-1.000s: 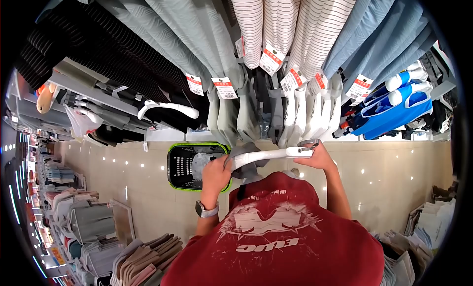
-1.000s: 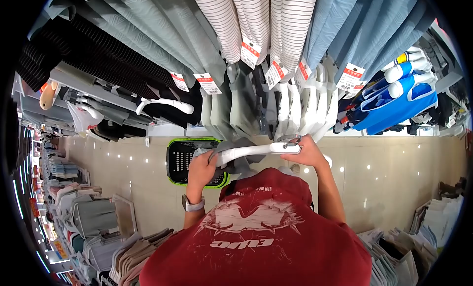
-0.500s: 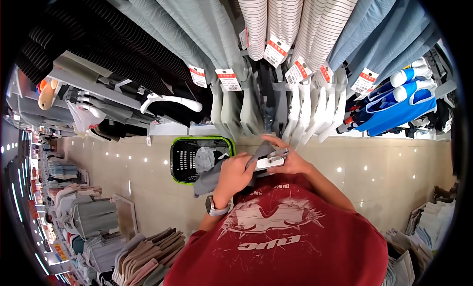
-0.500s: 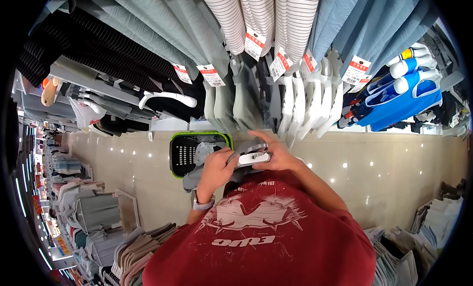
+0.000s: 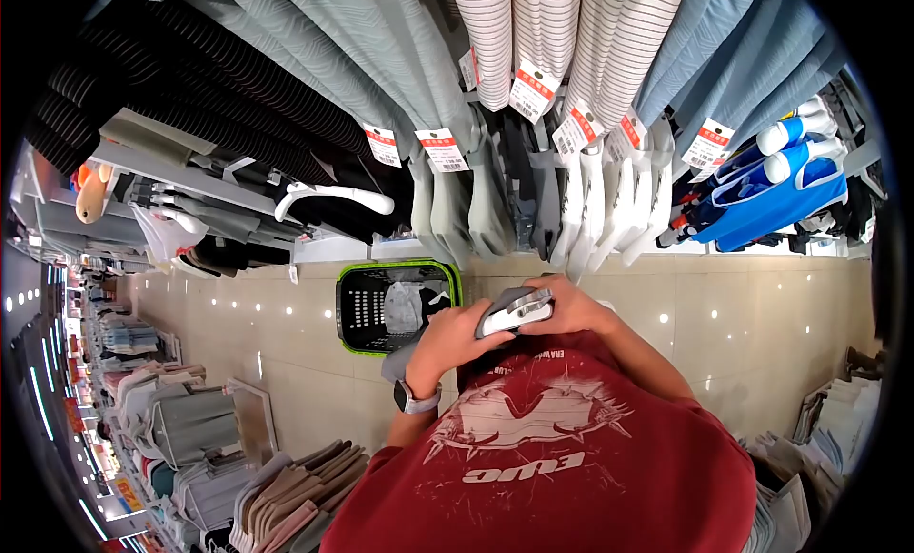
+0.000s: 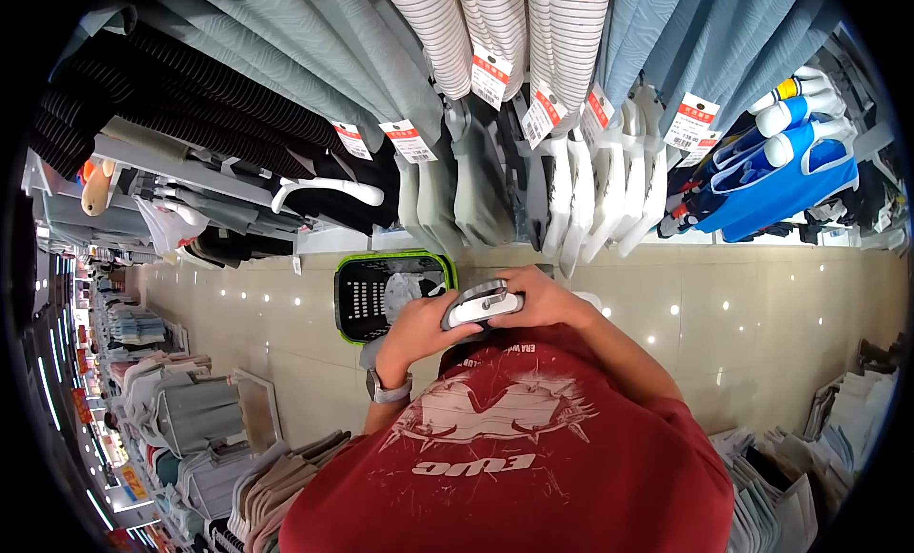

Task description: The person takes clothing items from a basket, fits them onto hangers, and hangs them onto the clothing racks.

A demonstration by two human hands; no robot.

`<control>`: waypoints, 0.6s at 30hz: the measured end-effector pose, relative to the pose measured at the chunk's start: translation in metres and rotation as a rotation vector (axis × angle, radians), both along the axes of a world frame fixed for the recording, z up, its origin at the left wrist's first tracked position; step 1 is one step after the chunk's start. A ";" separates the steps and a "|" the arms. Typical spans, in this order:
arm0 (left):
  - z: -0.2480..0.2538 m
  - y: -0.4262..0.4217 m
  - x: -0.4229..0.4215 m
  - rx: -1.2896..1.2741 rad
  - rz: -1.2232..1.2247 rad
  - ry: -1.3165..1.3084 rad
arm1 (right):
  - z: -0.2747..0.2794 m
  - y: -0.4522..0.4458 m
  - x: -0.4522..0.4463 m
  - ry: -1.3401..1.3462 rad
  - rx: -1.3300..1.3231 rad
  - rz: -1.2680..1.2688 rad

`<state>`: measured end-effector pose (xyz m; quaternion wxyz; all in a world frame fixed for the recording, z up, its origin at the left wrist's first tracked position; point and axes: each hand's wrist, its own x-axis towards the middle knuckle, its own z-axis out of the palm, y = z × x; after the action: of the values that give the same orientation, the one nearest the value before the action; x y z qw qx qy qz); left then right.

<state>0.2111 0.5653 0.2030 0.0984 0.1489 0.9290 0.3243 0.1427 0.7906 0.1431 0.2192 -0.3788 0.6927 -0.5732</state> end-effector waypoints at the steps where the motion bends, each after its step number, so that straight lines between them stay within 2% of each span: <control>1: 0.001 0.001 -0.001 0.009 0.004 -0.020 | 0.002 0.000 0.001 -0.054 0.003 -0.019; 3: 0.006 0.006 -0.004 0.011 0.004 -0.030 | 0.006 -0.001 0.001 -0.110 0.007 -0.030; 6: 0.013 0.013 -0.005 0.039 -0.002 -0.051 | 0.015 0.002 -0.001 -0.044 -0.027 -0.005; 9: 0.015 0.010 -0.008 0.073 -0.027 -0.071 | 0.019 0.017 -0.008 -0.083 0.035 0.113; 11: 0.014 0.007 -0.009 0.092 -0.049 -0.089 | 0.010 0.026 -0.010 -0.314 -0.050 0.192; 13: 0.014 0.001 -0.009 0.090 -0.122 -0.150 | 0.009 0.030 -0.009 -0.365 0.002 0.218; 15: 0.019 -0.003 -0.008 0.097 -0.111 -0.133 | 0.011 0.029 -0.007 -0.527 -0.041 0.178; 16: 0.022 -0.005 -0.008 0.107 -0.102 -0.115 | 0.003 0.027 -0.005 -0.522 -0.133 0.123; 18: 0.028 -0.007 -0.008 0.098 -0.109 -0.098 | 0.004 0.025 -0.006 -0.538 -0.100 0.067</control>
<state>0.2028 0.5582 0.2307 0.1539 0.1877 0.8965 0.3706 0.1365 0.8159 0.1472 0.3952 -0.2461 0.5674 -0.6792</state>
